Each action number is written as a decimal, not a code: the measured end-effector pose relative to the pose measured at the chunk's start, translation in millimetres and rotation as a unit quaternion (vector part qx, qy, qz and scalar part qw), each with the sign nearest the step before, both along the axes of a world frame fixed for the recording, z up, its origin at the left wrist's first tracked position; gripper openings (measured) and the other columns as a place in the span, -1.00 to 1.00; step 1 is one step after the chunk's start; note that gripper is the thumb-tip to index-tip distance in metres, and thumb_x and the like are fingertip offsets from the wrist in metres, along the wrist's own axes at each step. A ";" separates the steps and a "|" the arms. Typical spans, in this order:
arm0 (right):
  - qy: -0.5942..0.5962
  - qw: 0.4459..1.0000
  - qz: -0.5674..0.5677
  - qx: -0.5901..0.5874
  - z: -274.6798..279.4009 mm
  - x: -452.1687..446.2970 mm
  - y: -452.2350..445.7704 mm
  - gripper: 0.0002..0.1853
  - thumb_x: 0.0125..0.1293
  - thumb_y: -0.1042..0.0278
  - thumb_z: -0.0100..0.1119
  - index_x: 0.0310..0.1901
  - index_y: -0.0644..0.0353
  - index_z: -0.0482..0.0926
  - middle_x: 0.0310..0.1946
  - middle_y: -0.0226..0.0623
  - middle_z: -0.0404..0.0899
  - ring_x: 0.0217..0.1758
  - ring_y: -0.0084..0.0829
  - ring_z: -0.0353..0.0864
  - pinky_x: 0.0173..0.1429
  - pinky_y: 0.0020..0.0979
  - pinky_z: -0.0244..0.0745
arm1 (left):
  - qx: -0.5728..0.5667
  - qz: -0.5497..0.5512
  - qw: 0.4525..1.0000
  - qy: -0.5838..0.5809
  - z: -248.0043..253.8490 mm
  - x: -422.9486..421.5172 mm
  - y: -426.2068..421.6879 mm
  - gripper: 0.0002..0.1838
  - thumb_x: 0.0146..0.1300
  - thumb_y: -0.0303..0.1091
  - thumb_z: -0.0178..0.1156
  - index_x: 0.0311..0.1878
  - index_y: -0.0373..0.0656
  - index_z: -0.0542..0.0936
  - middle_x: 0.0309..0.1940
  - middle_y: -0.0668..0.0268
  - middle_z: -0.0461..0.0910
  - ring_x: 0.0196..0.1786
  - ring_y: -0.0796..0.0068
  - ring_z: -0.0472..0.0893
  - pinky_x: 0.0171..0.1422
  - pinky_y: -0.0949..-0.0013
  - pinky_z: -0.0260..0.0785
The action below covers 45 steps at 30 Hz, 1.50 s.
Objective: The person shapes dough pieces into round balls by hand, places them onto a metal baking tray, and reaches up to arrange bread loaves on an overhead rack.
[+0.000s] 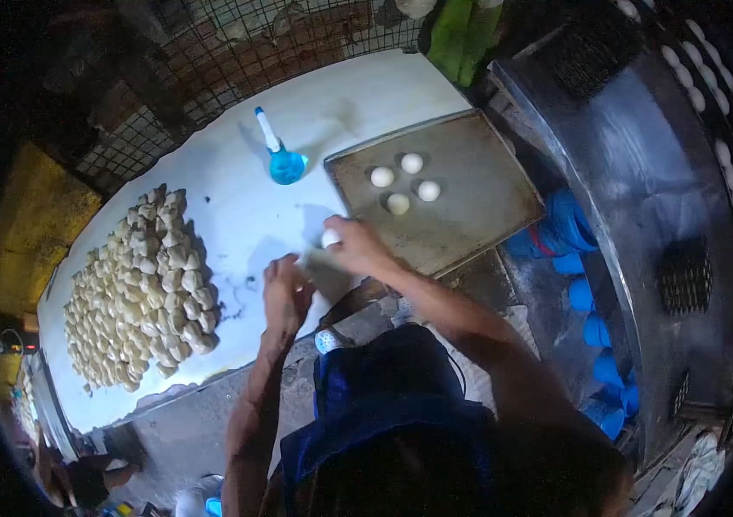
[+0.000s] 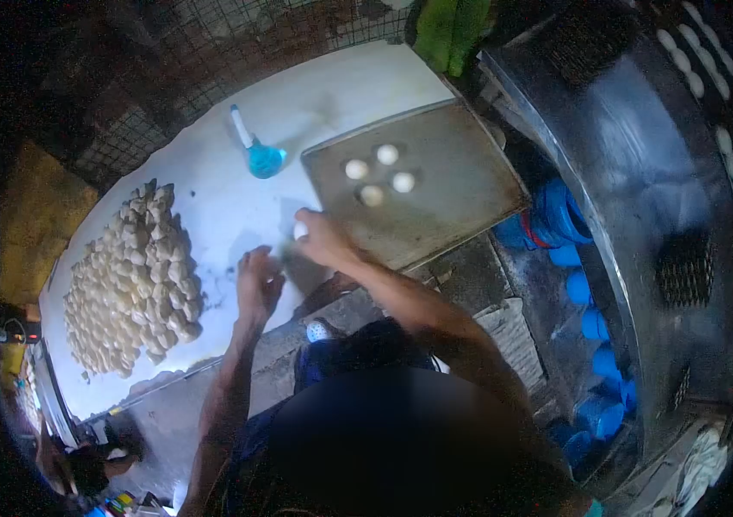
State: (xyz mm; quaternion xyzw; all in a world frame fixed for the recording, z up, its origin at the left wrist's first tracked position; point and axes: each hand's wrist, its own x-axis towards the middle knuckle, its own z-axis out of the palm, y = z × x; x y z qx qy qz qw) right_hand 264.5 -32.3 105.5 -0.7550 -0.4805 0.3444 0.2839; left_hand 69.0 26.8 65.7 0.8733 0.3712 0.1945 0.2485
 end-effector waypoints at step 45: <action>-0.072 0.985 -0.012 0.159 -49.6 204.6 -136.0 -0.59 0.17 0.29 0.39 0.05 0.18 0.59 -0.25 -0.19 0.66 -0.26 -0.17 0.62 -0.16 -0.25 0.53 | -0.016 0.086 0.992 -0.088 -31.2 206.3 -118.1 -0.55 0.16 -0.33 0.32 0.14 -0.14 0.52 -0.08 0.06 0.50 -0.07 0.00 0.51 0.04 0.08 0.43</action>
